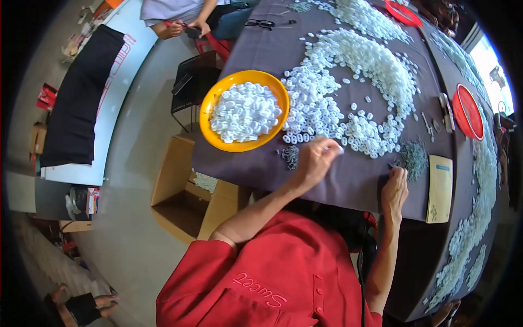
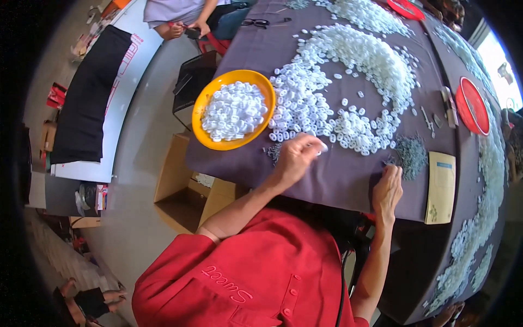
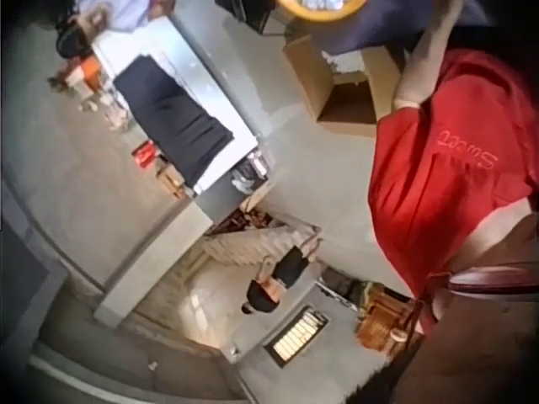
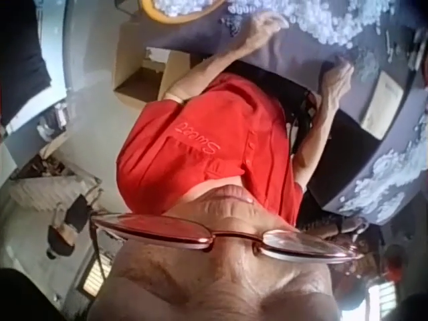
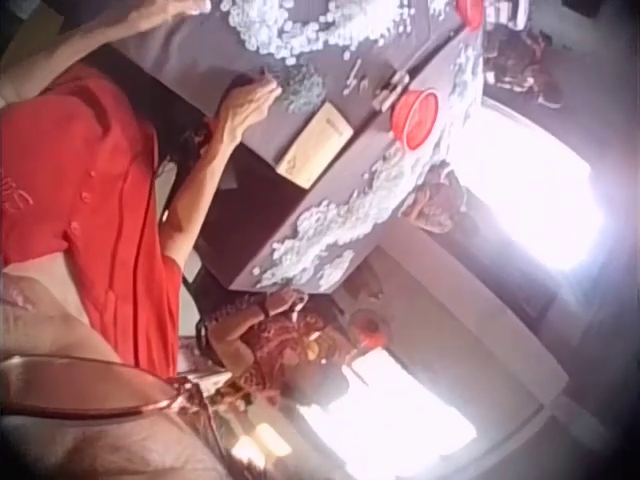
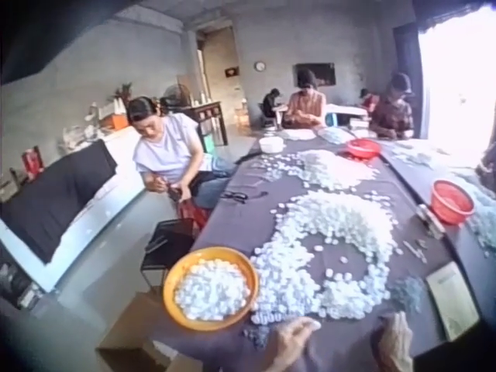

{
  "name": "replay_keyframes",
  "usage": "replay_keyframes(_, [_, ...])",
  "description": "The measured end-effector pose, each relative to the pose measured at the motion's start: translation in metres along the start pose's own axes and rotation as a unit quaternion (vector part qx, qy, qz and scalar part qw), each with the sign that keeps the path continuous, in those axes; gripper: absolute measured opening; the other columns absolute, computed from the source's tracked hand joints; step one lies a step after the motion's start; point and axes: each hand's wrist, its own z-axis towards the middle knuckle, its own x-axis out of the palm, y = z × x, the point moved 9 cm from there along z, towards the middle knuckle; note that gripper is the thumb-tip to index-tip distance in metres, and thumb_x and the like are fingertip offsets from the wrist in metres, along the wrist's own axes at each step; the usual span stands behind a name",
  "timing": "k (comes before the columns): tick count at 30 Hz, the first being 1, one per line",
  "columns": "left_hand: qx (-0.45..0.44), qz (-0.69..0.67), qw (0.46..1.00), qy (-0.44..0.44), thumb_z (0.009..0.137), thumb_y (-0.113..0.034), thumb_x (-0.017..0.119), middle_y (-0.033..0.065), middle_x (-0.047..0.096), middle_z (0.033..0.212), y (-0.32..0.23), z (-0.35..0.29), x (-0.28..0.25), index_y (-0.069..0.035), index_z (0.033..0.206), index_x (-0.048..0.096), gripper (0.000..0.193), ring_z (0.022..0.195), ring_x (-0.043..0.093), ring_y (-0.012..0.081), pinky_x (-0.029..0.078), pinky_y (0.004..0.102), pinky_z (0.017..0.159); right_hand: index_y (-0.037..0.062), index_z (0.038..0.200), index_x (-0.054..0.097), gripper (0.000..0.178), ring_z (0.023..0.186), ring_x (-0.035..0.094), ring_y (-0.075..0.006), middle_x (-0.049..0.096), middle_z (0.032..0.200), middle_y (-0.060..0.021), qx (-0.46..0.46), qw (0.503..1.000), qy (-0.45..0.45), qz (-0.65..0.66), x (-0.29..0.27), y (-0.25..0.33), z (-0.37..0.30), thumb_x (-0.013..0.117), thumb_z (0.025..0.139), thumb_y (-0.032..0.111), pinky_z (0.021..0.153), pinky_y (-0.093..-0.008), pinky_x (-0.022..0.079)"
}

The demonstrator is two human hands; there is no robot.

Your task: The person assembles plastic curtain sliders by hand, attaching small wheels onto the plastic components and putting the completed pieces into a yellow plate.

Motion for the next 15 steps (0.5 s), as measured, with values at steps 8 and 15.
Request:
replay_keyframes(8, [0.050, 0.215, 0.956, -0.194, 0.075, -0.008, 0.061, 0.0106, 0.063, 0.072, 0.003, 0.021, -0.158, 0.000, 0.080, 0.063, 0.010, 0.066, 0.060, 0.0190, 0.047, 0.0295, 0.062, 0.0029, 0.090, 0.047, 0.011, 0.076, 0.053, -0.0343, 0.051, 0.081, -0.0145, -0.005, 0.995, -0.081, 0.063, -0.010, 0.005, -0.006, 0.047, 0.080, -0.002, 0.062, -0.0407, 0.043])
replay_keyframes(15, [0.088, 0.363, 0.896, -0.238, 0.072, -0.003, 0.061, 0.0108, 0.060, 0.081, -0.016, 0.023, -0.161, -0.003, 0.081, 0.062, 0.009, 0.074, 0.060, 0.0294, 0.047, 0.0345, 0.065, 0.0042, 0.092, 0.050, 0.007, 0.079, 0.054, -0.0341, 0.052, 0.086, -0.0141, 0.032, 0.991, -0.086, 0.102, -0.012, -0.002, -0.008, 0.047, 0.085, 0.004, 0.065, -0.0402, 0.044])
